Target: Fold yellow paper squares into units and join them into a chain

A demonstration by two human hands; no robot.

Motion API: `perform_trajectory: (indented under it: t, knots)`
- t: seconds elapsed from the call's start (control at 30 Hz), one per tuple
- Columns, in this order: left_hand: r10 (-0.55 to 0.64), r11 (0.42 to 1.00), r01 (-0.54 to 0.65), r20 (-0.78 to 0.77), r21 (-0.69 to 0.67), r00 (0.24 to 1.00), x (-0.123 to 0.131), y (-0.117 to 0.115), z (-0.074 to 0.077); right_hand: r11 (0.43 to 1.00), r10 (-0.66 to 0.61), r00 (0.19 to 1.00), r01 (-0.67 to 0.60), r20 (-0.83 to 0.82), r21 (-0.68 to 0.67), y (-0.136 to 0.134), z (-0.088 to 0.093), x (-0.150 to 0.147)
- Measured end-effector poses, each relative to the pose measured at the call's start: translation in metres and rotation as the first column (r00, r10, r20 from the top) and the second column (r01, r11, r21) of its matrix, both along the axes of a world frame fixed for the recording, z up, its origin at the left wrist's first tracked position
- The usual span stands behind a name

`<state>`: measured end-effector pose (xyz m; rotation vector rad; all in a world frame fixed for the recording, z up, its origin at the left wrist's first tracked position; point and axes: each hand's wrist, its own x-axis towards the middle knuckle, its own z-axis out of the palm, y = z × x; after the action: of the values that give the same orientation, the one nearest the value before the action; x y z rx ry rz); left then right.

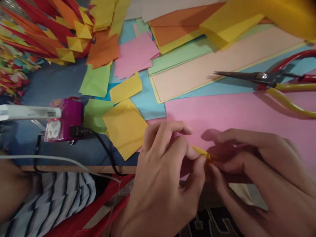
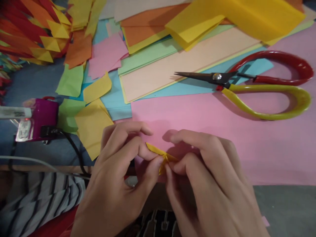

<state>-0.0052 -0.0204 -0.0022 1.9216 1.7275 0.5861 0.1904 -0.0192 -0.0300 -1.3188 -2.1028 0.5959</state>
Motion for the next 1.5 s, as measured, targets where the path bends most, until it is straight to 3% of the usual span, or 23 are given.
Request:
perform_trajectory:
  t: [0.23,0.43,0.57,0.63,0.7,0.83,0.97,1.1,1.23,1.33,1.4,1.5]
  knots:
    - [-0.021,1.000,0.021,-0.012,0.003,1.000,0.001,0.003,-0.002,0.998,-0.047,0.998,0.046,-0.039,-0.036,-0.001,0.001,-0.003]
    - [-0.082,0.992,0.080,0.017,0.093,0.997,-0.006,-0.001,-0.006,0.994,0.074,0.997,-0.074,0.004,0.083,-0.001,-0.003,0.009]
    - [-0.225,0.909,0.284,-0.216,0.305,0.950,-0.022,-0.011,-0.012,0.967,0.168,0.979,-0.187,0.116,0.176,-0.007,-0.011,0.022]
    - [-0.260,0.857,0.380,-0.345,0.348,0.902,-0.031,-0.014,-0.016,0.953,0.167,0.973,-0.201,0.161,0.225,-0.009,-0.014,0.025]
    - [-0.264,0.840,0.413,-0.401,0.351,0.877,-0.036,-0.016,-0.019,0.940,0.141,0.968,-0.197,0.209,0.278,-0.011,-0.015,0.026]
    - [-0.253,0.850,0.394,-0.386,0.349,0.887,-0.037,-0.015,-0.022,0.935,0.102,0.960,-0.182,0.262,0.306,-0.011,-0.014,0.026]
    - [-0.292,0.851,0.402,-0.331,0.339,0.897,-0.030,-0.011,-0.026,0.959,0.060,0.985,-0.103,0.164,0.263,-0.003,-0.013,0.017]
    - [-0.236,0.879,0.292,-0.189,0.377,0.953,-0.021,-0.006,-0.030,0.968,-0.003,0.991,-0.031,0.135,0.251,0.001,-0.011,0.002]
    - [-0.209,0.858,0.224,-0.084,0.463,0.974,-0.021,-0.006,-0.030,0.975,0.069,0.997,-0.071,0.019,0.209,0.007,-0.005,0.000]
    - [-0.111,0.815,0.120,-0.051,0.567,0.993,-0.035,-0.006,-0.031,0.985,0.015,1.000,-0.014,-0.004,0.172,0.032,0.009,0.036]
    - [-0.034,0.770,0.087,-0.095,0.632,0.995,-0.048,-0.003,-0.034,0.959,-0.170,0.985,0.165,0.000,0.230,0.063,0.026,0.082]
    - [-0.017,0.754,0.146,-0.203,0.641,0.979,-0.065,0.003,-0.042,0.897,-0.384,0.923,0.372,0.004,0.241,0.126,0.057,0.158]
